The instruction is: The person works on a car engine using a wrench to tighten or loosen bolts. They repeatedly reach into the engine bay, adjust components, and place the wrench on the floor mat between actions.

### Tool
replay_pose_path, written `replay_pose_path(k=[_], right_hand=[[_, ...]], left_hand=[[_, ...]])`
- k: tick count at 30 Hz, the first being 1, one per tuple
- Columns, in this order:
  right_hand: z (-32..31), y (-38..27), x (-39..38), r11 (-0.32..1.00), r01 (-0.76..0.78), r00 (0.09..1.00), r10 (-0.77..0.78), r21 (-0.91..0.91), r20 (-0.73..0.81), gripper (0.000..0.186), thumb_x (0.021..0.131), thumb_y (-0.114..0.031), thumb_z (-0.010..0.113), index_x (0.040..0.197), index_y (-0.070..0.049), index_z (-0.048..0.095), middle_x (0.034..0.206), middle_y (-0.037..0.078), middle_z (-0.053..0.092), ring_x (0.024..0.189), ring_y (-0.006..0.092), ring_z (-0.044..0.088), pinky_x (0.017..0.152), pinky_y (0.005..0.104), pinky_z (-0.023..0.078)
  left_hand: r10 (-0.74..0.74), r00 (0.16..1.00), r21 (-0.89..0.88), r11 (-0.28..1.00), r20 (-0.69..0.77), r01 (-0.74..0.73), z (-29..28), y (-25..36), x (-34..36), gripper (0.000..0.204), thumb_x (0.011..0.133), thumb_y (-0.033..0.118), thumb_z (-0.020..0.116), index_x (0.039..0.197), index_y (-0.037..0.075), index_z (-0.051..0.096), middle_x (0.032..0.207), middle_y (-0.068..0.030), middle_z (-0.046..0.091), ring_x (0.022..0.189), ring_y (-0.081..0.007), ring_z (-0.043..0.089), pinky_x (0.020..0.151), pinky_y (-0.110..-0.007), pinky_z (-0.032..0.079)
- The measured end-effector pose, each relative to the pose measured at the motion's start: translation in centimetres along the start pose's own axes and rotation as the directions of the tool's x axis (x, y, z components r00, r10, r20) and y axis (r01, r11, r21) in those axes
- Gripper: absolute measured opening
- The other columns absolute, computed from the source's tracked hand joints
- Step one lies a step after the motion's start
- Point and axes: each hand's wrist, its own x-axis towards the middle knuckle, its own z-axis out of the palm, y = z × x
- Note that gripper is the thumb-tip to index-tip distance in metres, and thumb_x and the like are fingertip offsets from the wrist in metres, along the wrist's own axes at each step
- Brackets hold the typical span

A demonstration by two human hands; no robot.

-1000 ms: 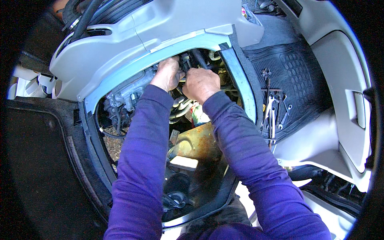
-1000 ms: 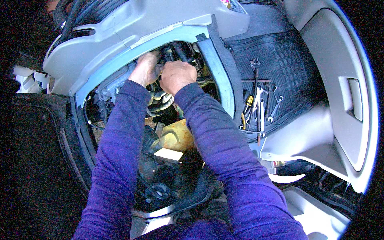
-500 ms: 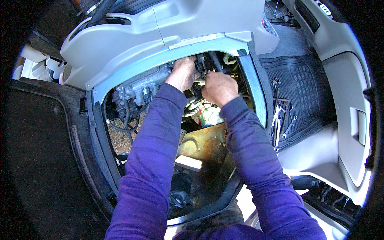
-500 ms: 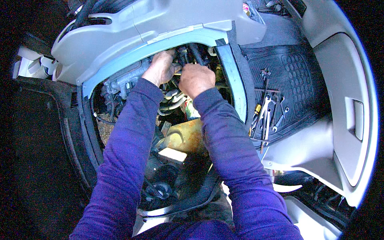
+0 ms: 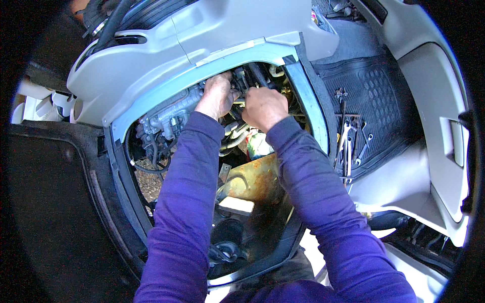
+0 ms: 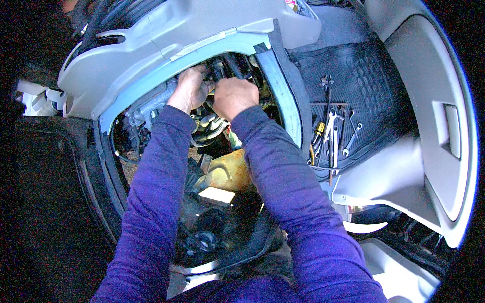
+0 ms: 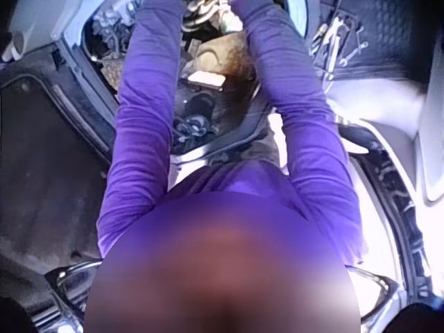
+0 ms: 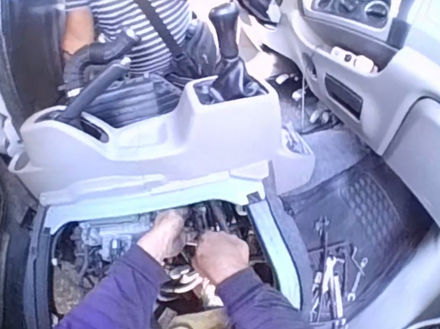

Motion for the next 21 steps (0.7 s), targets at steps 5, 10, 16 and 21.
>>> replay_pose_path(k=[5,10,16,21], right_hand=[[-0.7,-1.6,2.3,0.992,0.048,0.964,-0.017,0.115,-0.264,0.032,0.088,-0.029,0.057,0.090,0.000,0.071,0.086,0.023,0.071,0.084,0.0372,0.072,0.076,0.0455,0.058],[-0.6,-1.4,1.1,0.980,0.113,0.905,-0.033,0.164,-0.425,0.030,0.093,-0.027,0.052,0.092,-0.001,0.067,0.076,0.024,0.069,0.075,0.0402,0.071,0.070,0.0488,0.058],[-0.9,-0.3,-0.1,1.000,-0.027,0.997,0.028,-0.010,0.073,0.026,0.081,-0.022,0.065,0.099,-0.006,0.076,0.106,0.017,0.073,0.101,0.0327,0.070,0.087,0.0421,0.056],[-1.4,-2.2,2.2,0.995,-0.045,0.973,0.064,0.094,-0.220,0.034,0.086,-0.027,0.055,0.098,-0.002,0.073,0.095,0.024,0.072,0.092,0.0391,0.071,0.082,0.0477,0.057]], left_hand=[[-0.119,0.991,-0.206,0.973,-0.054,0.105,0.2,0.5,-0.6,0.033,0.099,0.019,0.051,0.126,0.000,0.052,0.120,-0.0153,0.061,0.105,-0.0311,0.062,0.090,-0.044,0.053],[-0.056,0.982,-0.218,0.976,-0.178,0.016,1.5,0.8,-2.1,0.031,0.099,0.021,0.051,0.121,0.000,0.056,0.117,-0.0163,0.064,0.104,-0.0291,0.064,0.089,-0.045,0.053],[0.042,0.996,0.089,0.995,-0.076,-0.035,0.5,0.4,-0.1,0.035,0.100,0.014,0.046,0.132,-0.001,0.046,0.135,-0.0183,0.051,0.120,-0.0350,0.053,0.100,-0.051,0.046],[-0.122,0.991,-0.220,0.969,-0.050,0.109,0.0,0.0,0.4,0.034,0.100,0.027,0.050,0.124,0.002,0.054,0.121,-0.0168,0.062,0.104,-0.0300,0.061,0.085,-0.047,0.052]])
